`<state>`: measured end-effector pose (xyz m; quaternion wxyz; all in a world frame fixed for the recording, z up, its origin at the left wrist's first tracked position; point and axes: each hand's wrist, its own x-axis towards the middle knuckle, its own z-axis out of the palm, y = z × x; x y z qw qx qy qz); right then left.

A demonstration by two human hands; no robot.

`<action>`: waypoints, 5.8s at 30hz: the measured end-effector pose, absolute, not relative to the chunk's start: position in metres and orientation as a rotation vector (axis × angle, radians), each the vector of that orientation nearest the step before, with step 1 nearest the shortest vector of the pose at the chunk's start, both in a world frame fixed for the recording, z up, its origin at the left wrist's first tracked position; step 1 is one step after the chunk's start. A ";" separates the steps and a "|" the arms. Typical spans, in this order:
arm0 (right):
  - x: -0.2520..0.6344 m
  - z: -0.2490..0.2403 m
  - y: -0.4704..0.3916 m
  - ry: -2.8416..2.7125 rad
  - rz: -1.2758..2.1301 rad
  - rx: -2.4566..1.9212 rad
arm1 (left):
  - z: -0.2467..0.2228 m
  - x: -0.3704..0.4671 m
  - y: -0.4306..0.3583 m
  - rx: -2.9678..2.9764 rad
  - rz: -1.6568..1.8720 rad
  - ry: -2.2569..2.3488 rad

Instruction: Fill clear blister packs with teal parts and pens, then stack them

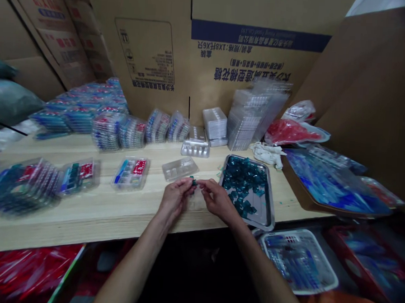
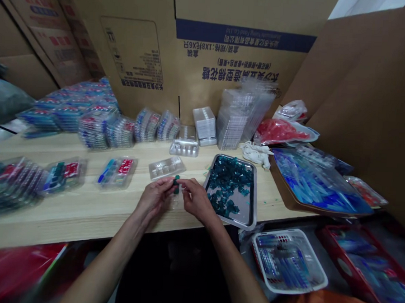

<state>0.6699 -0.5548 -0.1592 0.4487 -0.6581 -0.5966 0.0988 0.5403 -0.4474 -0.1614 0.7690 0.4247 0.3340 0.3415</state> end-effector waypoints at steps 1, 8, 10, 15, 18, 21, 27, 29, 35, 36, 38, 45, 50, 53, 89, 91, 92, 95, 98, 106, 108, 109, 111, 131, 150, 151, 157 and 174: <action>0.676 -0.159 -0.558 -1.458 0.248 -1.669 | -0.162 0.536 -0.444 1.011 0.761 0.733; 0.713 -0.161 -0.584 -1.404 0.160 -2.559 | -0.173 0.513 -0.440 2.084 0.699 0.647; 0.716 -0.161 -0.589 -1.426 0.172 -2.697 | -0.177 0.515 -0.440 2.328 0.636 0.557; 0.718 -0.167 -0.592 -1.484 0.196 -2.678 | -0.190 0.525 -0.436 2.508 0.511 0.480; 0.719 -0.172 -0.589 -1.504 0.193 -2.686 | -0.200 0.528 -0.433 2.472 0.548 0.484; 0.721 -0.175 -0.586 -1.499 0.177 -2.677 | -0.208 0.525 -0.433 2.389 0.616 0.502; 0.728 -0.177 -0.588 -1.309 0.094 -2.578 | -0.195 0.514 -0.447 2.057 0.892 0.697; 0.728 -0.176 -0.587 -1.169 0.058 -2.455 | -0.183 0.519 -0.455 1.908 0.988 0.769; 0.703 -0.163 -0.565 -1.125 0.279 -1.730 | -0.156 0.571 -0.480 1.156 0.638 0.624; 0.698 -0.161 -0.561 -1.135 0.290 -1.672 | -0.155 0.579 -0.481 1.079 0.608 0.594; 0.690 -0.160 -0.554 -1.134 0.300 -1.619 | -0.152 0.589 -0.480 1.003 0.612 0.556; 0.693 -0.165 -0.544 -1.209 0.230 -1.621 | -0.155 0.585 -0.467 1.036 0.615 0.538; 0.708 -0.162 -0.551 -1.318 0.106 -1.754 | -0.158 0.596 -0.462 1.136 0.641 0.601; 0.719 -0.160 -0.564 -1.237 0.169 -1.870 | -0.159 0.608 -0.466 1.185 0.516 0.547; 0.653 -0.149 -0.570 -1.564 -0.073 -1.855 | -0.147 0.557 -0.462 0.826 0.640 0.634; 0.654 -0.147 -0.571 -1.688 -0.136 -1.860 | -0.148 0.553 -0.462 0.832 0.623 0.676; 0.655 -0.146 -0.571 -1.748 -0.149 -1.847 | -0.149 0.551 -0.462 0.832 0.606 0.699; 0.658 -0.141 -0.572 -1.863 -0.143 -1.802 | -0.148 0.546 -0.460 0.840 0.579 0.739; 0.659 -0.137 -0.572 -1.840 -0.149 -1.761 | -0.144 0.543 -0.459 0.911 0.583 0.696; 0.664 -0.138 -0.572 -1.918 -0.112 -1.606 | -0.136 0.538 -0.456 0.992 0.447 0.622; 0.666 -0.136 -0.571 -1.932 -0.091 -1.620 | -0.140 0.538 -0.457 0.980 0.441 0.647; 0.667 -0.135 -0.570 -1.942 -0.066 -1.640 | -0.142 0.539 -0.458 0.990 0.448 0.658; 0.668 -0.134 -0.568 -1.955 0.003 -1.677 | -0.147 0.540 -0.460 1.057 0.513 0.686; 0.651 -0.149 -0.536 -0.802 1.050 -1.222 | -0.147 0.530 -0.471 1.944 1.105 0.684; 0.659 -0.145 -0.534 -0.901 1.140 -1.101 | -0.149 0.526 -0.472 1.854 1.134 0.685; 0.659 -0.145 -0.534 -0.900 1.147 -1.097 | -0.149 0.526 -0.472 1.847 1.135 0.685; 0.660 -0.144 -0.535 -0.869 1.190 -1.060 | -0.148 0.526 -0.471 1.835 1.148 0.674; 0.655 -0.149 -0.527 -1.308 0.664 -1.792 | -0.160 0.519 -0.463 2.330 0.913 0.781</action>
